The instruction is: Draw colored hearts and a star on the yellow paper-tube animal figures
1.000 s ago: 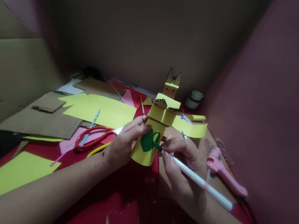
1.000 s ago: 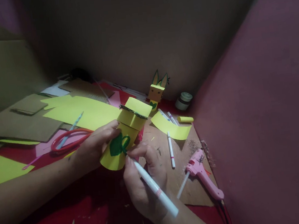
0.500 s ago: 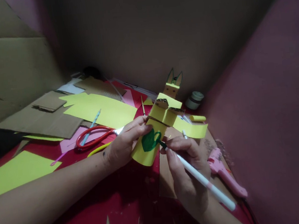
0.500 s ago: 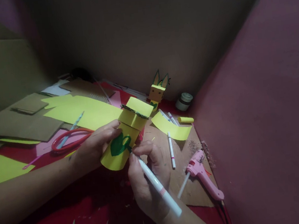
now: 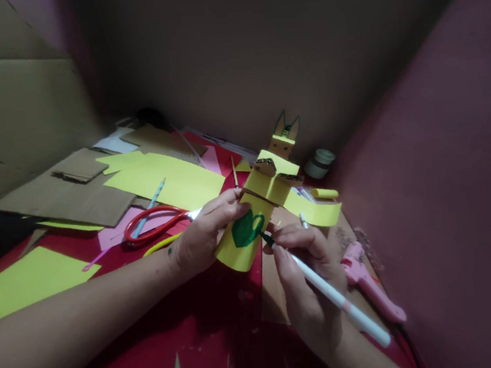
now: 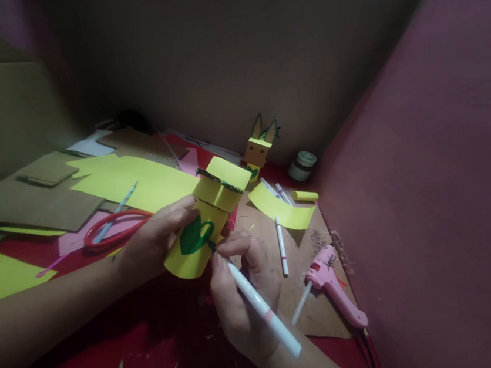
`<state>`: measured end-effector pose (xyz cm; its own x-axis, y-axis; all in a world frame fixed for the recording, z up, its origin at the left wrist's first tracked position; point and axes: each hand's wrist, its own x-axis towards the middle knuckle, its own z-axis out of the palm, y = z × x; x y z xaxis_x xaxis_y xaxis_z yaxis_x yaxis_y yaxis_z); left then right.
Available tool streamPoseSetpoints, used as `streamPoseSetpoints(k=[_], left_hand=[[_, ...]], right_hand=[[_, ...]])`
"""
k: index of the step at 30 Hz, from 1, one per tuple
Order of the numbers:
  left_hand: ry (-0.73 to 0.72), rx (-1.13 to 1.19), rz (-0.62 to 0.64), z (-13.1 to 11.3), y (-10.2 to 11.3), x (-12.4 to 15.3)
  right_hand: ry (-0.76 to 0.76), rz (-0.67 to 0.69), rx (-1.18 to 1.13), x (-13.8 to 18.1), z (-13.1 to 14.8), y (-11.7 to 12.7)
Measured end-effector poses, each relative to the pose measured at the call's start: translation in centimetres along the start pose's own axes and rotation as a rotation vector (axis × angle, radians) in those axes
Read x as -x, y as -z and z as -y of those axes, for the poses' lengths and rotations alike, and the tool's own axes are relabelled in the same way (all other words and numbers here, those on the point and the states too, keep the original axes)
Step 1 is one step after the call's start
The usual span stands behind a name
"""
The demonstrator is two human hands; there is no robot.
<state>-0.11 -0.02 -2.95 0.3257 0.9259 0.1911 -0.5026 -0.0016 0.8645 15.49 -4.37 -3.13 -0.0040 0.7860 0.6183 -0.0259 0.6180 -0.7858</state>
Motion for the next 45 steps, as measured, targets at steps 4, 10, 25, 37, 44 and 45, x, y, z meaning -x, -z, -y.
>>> streamPoseSetpoints(k=[4, 10, 25, 37, 44, 45], left_hand=[[0.007, 0.005, -0.012, 0.05, 0.02, -0.1], [-0.002, 0.004, -0.017, 0.09, -0.03, 0.1], [0.038, -0.039, -0.041, 0.3, 0.18, 0.2], [0.057, -0.023, -0.054, 0.25, -0.06, 0.19], [0.04, -0.047, -0.052, 0.18, 0.0, 0.29], [0.04, -0.051, -0.061, 0.16, 0.0, 0.3]], right_hand=[[-0.011, 0.054, -0.007, 0.1, -0.11, 0.04], [0.021, -0.035, 0.006, -0.01, -0.26, 0.12], [0.034, -0.078, 0.038, -0.16, -0.13, -0.2], [0.068, -0.044, -0.01, -0.24, -0.24, -0.04], [0.061, -0.053, -0.013, -0.25, -0.3, -0.02], [0.063, -0.052, -0.016, -0.3, -0.28, -0.07]])
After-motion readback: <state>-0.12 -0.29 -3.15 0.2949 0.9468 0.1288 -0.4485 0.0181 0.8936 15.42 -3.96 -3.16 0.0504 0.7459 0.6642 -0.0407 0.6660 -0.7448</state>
